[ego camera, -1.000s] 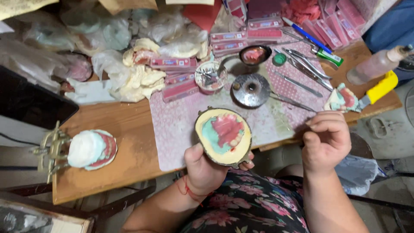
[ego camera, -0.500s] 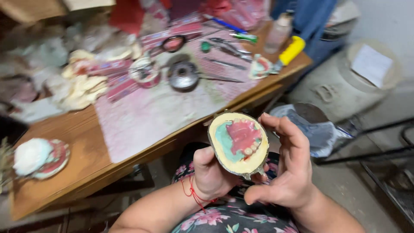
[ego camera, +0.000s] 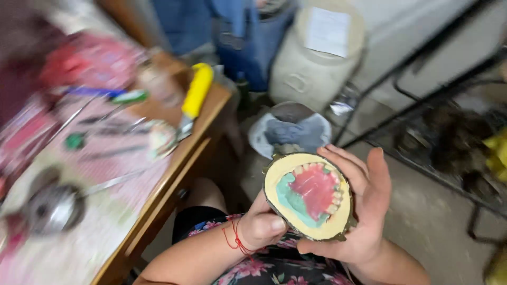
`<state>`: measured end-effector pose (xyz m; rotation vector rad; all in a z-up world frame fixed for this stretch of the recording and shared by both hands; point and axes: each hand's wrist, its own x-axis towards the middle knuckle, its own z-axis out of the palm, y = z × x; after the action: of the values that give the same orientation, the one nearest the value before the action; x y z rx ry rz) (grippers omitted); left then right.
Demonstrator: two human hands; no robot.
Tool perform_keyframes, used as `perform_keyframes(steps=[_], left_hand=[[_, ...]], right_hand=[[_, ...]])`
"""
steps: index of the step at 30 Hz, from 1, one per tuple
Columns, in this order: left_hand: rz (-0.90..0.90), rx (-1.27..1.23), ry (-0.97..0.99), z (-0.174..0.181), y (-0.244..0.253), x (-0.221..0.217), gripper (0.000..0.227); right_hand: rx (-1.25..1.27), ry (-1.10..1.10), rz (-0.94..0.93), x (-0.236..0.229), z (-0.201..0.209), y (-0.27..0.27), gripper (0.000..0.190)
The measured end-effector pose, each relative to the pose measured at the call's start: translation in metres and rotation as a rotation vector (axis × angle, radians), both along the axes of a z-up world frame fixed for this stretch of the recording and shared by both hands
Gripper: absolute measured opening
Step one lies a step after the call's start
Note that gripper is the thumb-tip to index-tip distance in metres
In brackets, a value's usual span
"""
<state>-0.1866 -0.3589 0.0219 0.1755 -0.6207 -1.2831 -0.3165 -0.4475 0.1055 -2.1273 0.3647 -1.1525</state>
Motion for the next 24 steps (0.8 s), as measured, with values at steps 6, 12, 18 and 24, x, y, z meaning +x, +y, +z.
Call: perform_keyframes(steps=[6,12,18,24], left_hand=[[-0.250,-0.027,-0.248,0.059,-0.113,-0.018,0.088],[-0.445,0.038,-0.362,0.160,-0.177,-0.090,0.090],[-0.488,-0.074,-0.460,0.288,-0.227,-0.194,0.096],[-0.614,-0.041,-0.447,0.329,-0.241,-0.284,0.104]], right_hand=[[0.166,-0.034,-0.123,-0.062,0.051,-0.080,0.145],[0.258,-0.074,-0.312,-0.148,0.148,-0.112,0.140],[0.272,-0.103,-0.402,-0.263,0.237,-0.123,0.132],[0.221,-0.072,-0.520,-0.356,0.274,-0.112,0.127]])
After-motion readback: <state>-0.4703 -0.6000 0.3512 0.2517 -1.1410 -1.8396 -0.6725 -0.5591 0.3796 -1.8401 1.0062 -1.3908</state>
